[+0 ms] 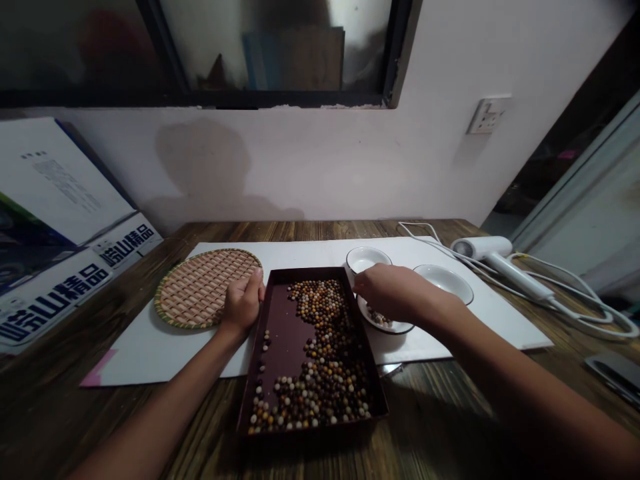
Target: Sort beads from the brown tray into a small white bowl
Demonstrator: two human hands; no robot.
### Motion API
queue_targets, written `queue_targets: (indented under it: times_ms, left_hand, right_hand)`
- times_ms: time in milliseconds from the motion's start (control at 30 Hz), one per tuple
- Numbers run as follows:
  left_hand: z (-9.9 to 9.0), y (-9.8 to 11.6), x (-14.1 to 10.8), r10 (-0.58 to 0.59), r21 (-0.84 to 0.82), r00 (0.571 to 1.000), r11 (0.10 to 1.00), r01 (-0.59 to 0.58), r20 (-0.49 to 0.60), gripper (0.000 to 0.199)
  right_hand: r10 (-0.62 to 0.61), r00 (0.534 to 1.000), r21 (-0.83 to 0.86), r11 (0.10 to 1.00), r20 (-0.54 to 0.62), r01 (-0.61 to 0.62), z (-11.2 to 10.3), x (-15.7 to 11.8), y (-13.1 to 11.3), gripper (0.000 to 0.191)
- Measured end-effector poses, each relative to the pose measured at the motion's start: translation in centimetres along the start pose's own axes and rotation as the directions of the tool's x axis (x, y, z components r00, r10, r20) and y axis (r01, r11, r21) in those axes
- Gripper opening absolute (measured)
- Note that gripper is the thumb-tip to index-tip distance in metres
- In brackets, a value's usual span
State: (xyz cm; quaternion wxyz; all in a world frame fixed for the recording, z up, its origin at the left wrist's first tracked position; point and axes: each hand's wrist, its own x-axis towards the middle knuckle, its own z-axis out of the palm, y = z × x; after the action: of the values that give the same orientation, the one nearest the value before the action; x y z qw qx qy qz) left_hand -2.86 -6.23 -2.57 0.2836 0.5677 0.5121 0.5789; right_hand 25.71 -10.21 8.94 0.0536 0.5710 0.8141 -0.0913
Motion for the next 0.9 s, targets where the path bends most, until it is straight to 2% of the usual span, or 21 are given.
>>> queue_targets:
  times_ms: [67,133,167,233,267,333,467,667,800,900]
  left_hand:
    - [0.0,0.3,-0.1,0.005,0.002,1.000,1.000,-0.005,0.001,0.054]
    - [0.1,0.5,-0.1,0.010,-0.005,1.000,1.000,-0.010,0.003,0.054]
    - [0.1,0.6,-0.2,0.009,-0.008,1.000,1.000,-0.009,0.005,0.054]
    - [0.2,0.6,-0.2,0.005,-0.012,1.000,1.000,-0.005,0.001,0.054]
    - [0.2,0.5,-0.1,0.003,-0.013,1.000,1.000,-0.003,0.001,0.054]
    - [0.1,0.2,-0.1,0.001,-0.014,1.000,1.000,-0.001,0.001,0.053]
    - [0.0,-0.2,0.1,0.011,-0.005,1.000,1.000,-0.011,0.003,0.052]
    - [0.0,0.3,-0.1,0.015,0.017,1.000,1.000,-0.015,0.000,0.052]
    - [0.0,0.3,-0.1,0.044,0.020,0.999,0.999,-0.044,0.005,0.052]
    - [0.0,0.0,0.0,0.020,0.015,1.000,1.000,-0.020,0.008,0.052]
  right_hand:
    - [-0.172,0.982,0.021,0.985,-0.078,0.174,0.2,-0.3,-1.1,0.027]
    - [-0.366,0.922,0.076,0.923,-0.129,0.377,0.9,-0.6,-2.2,0.034]
    - [-0.453,0.882,0.113,0.877,-0.130,0.467,1.4,-0.7,-2.7,0.048]
    - [-0.558,0.826,0.173,0.809,-0.077,0.562,2.4,-0.8,-3.5,0.077]
    - [-0.583,0.812,0.192,0.793,-0.030,0.578,2.9,-0.9,-3.8,0.086]
    - [-0.594,0.802,0.199,0.795,0.062,0.574,3.8,-0.9,-4.3,0.091]
    - [-0.610,0.784,0.176,0.789,0.117,0.588,4.3,-0.8,-4.6,0.075]
    - [-0.620,0.769,0.205,0.782,0.157,0.589,3.5,-1.5,-5.3,0.066]
    - [-0.607,0.760,0.217,0.794,0.231,0.568,2.9,-2.0,-6.0,0.050]
    - [-0.593,0.744,0.230,0.805,0.308,0.547,2.5,-2.1,-6.4,0.044]
